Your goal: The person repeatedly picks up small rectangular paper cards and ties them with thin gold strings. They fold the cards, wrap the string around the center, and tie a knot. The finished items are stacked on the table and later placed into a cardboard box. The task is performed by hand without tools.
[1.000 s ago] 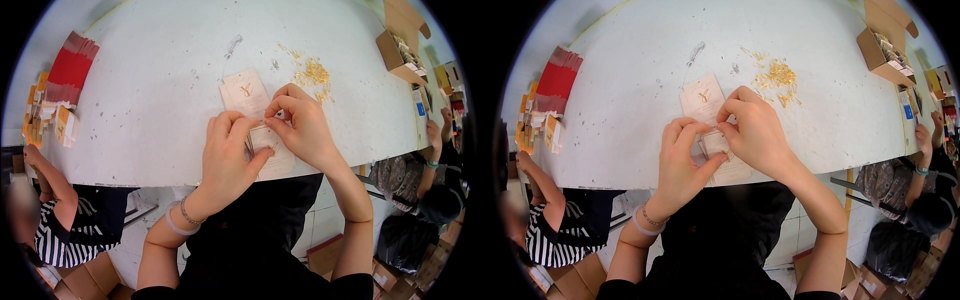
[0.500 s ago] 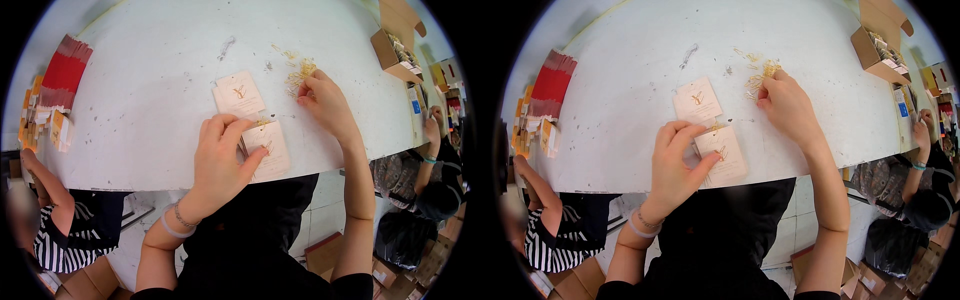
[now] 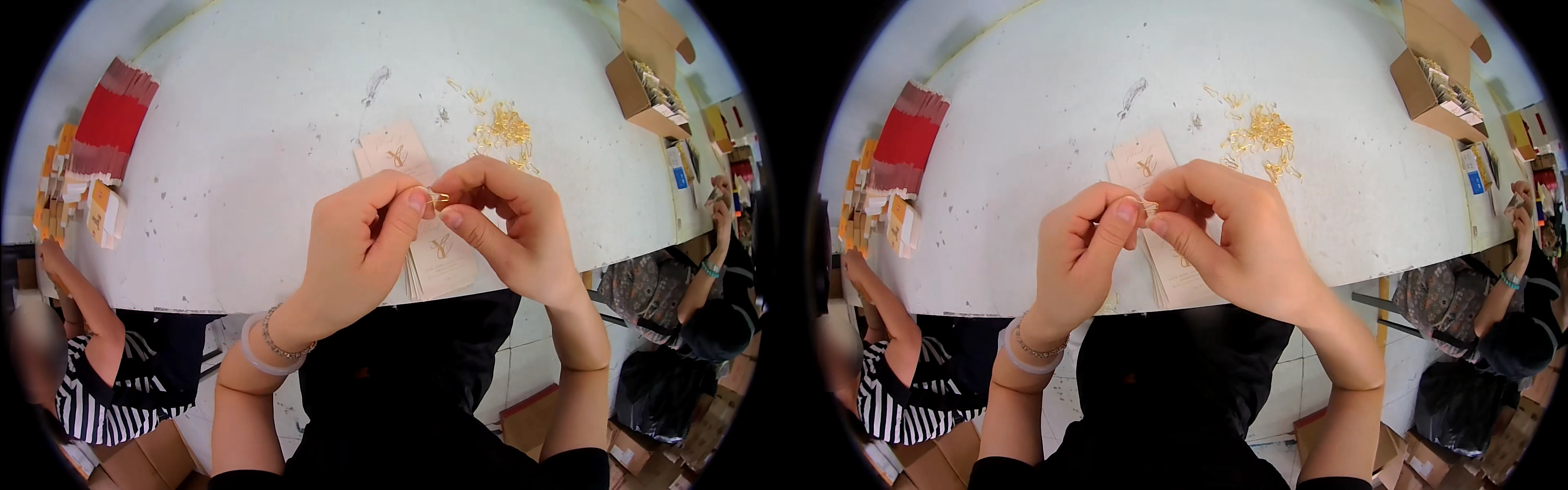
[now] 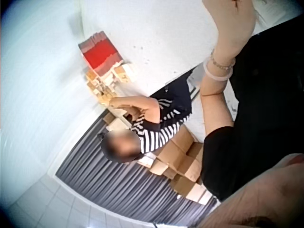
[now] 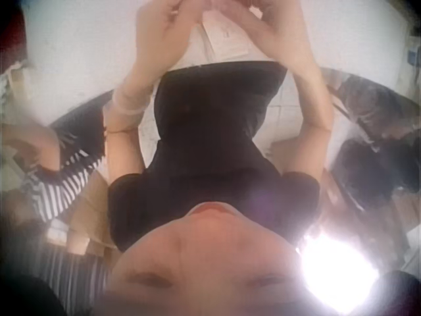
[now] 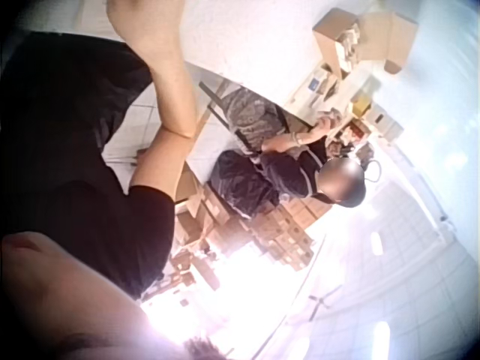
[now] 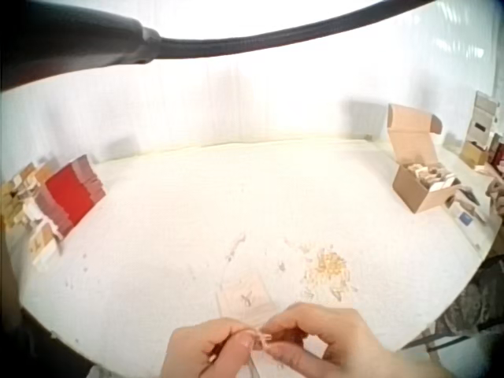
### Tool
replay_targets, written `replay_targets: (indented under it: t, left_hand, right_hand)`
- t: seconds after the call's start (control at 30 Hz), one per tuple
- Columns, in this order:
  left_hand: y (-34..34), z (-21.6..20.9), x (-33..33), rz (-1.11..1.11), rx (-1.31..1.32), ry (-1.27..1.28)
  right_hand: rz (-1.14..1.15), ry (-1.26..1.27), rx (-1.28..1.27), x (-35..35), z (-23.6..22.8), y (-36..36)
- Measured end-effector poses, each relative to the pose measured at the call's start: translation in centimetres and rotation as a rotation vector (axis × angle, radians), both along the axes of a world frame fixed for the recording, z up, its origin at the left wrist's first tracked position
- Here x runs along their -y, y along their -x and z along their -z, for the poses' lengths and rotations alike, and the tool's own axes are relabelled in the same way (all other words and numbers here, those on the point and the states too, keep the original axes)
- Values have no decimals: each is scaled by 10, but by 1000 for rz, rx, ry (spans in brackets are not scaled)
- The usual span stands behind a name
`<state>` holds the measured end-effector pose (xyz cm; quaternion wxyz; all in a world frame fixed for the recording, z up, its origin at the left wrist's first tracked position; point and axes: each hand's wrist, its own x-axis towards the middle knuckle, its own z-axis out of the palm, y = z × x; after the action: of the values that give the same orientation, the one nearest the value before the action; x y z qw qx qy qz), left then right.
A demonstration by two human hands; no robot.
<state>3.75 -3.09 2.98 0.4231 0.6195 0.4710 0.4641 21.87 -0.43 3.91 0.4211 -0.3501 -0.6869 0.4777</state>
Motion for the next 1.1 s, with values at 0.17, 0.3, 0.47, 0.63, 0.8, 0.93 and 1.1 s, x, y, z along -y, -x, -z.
replay_targets:
  t: [0.17,0.3,0.47,0.63,0.8,0.93,1.1]
  left_hand:
    - [-4,3,6,-65,-87,-196]
    - [-10,0,6,-123,-263,-452]
    - [-5,1,6,-129,-368,-631]
    - [-6,-3,5,-128,-361,-678]
    - [-4,-5,4,-136,-362,-666]
    - [-5,-2,8,-136,-237,-453]
    - [-7,-9,9,-15,106,19]
  right_hand:
    - [-10,253,-77,4,-1,-2]
    - [-6,280,-91,5,-5,-3]
    - [-23,346,-38,8,-12,-5]
    - [-39,391,-160,7,-9,-3]
    - [-25,354,-165,9,-4,-1]
    - [-13,326,-174,9,-6,-2]
    - [-10,258,-291,11,6,1]
